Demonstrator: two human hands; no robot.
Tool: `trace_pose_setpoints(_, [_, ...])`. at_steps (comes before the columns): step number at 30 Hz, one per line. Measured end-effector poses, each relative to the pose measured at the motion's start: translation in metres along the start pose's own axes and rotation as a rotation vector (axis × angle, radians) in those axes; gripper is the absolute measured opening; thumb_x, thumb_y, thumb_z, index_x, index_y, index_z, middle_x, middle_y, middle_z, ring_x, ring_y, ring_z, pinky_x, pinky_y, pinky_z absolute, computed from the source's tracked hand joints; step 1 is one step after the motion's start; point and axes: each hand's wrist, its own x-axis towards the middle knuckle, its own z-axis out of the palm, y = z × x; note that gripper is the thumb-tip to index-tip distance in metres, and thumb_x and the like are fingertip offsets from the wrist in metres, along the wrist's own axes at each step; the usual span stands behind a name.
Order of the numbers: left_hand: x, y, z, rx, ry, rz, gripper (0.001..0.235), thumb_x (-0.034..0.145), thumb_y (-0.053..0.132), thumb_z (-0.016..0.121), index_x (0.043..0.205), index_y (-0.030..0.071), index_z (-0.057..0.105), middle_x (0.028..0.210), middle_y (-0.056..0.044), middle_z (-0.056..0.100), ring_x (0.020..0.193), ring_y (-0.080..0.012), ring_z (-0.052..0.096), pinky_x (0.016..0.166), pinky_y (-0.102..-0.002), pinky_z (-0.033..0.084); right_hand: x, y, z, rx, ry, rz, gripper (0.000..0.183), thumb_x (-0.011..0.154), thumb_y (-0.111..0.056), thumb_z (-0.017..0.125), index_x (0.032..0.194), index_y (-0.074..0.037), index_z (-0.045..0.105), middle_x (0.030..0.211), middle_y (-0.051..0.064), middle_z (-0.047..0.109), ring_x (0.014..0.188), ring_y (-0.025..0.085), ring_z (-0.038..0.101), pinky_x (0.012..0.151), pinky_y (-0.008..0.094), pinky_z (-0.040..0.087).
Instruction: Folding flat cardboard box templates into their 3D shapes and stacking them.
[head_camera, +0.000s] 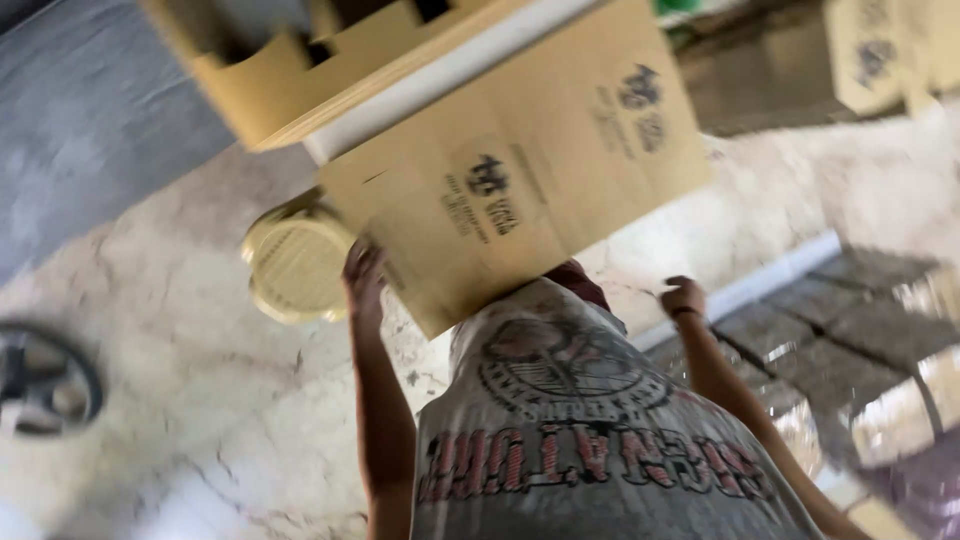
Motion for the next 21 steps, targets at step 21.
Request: trace_pose_setpoints(21, [-0.178,0.11,0.067,-0.504,0.073,-0.076,0.021,0.09,0.021,0.078,0.105,0.018,0.064,0.099,0.001,0.063,0.093,-0.0163,0.062,0.084,-0.03,0.048,-0.172,-0.265,-0.125,0.882,-1.217,0.012,0.063,0.093,-0.056,0.063,0.127,-0.003,0.064,0.116,0.019,0.072,0.104,0.029,0.07,0.081,0.036,0.052])
